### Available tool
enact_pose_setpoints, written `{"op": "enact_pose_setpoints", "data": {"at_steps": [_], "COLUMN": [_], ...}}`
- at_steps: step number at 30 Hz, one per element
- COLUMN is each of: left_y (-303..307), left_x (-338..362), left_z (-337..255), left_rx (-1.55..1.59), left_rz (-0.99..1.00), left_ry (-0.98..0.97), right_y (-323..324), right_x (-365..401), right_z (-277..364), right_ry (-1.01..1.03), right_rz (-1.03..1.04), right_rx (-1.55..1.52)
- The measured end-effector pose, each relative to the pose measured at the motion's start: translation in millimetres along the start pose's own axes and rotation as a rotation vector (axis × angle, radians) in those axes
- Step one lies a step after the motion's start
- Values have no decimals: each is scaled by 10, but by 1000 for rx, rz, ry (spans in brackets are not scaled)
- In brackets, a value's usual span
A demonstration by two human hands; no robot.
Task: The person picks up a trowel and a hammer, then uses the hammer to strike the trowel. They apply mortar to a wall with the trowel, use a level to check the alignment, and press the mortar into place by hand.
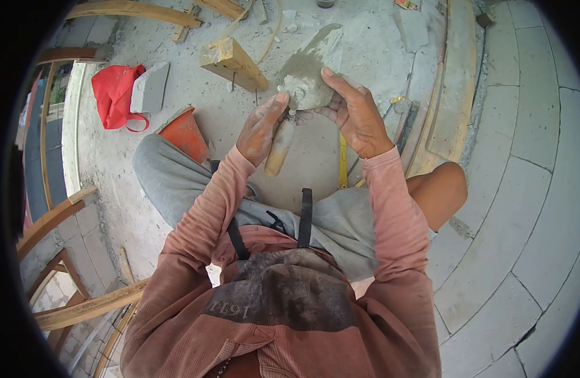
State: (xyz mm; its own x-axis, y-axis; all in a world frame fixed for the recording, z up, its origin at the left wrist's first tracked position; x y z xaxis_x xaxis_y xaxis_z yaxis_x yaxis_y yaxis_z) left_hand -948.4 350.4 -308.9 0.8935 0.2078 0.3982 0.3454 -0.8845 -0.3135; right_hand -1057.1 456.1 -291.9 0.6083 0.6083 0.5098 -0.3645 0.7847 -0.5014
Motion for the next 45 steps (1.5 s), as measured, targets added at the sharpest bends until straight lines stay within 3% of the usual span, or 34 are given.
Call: {"op": "enact_pose_setpoints", "data": {"at_steps": [11,15,23,29,32,35,38,45], "left_y": [69,129,199,97,79,166,172,212], "left_x": [-46,-80,-65,-32,-28,-70,-67,-56], "left_z": [24,-4,67,100,29,58,-52,28], "left_rx": [50,-64,-43,102,142,-31,-85,-70], "left_rz": [-49,-88,-124,-135,-130,-123,-151,-181], "left_ry": [-57,-102,-115,78,33,26,-115,-90], "right_y": [-12,-145,11,1,-31,-51,-76,-59], "right_x": [12,101,-11,-75,-26,-22,-14,-76], "right_z": [-11,62,-191,-198,-91,-88,-108,-212], "right_ry": [11,54,-32,-38,7,19,-17,-59], "right_rz": [53,46,61,78,47,50,35,61], "right_rx": [203,263,137,70,126,144,102,93]}}
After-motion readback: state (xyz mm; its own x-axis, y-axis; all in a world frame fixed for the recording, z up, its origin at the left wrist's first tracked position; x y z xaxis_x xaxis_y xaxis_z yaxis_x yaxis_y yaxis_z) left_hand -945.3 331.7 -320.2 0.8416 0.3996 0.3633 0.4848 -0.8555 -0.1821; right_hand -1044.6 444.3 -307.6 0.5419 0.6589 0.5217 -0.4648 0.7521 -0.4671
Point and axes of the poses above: each hand's wrist, its own x-axis away from the middle knuckle, its own y-axis out of the back of the hand, z = x × y, the point moved 9 cm from there along -x, towards the middle knuckle, and after that the axes turned 3 degrees about -z, right-handed, at the moved point
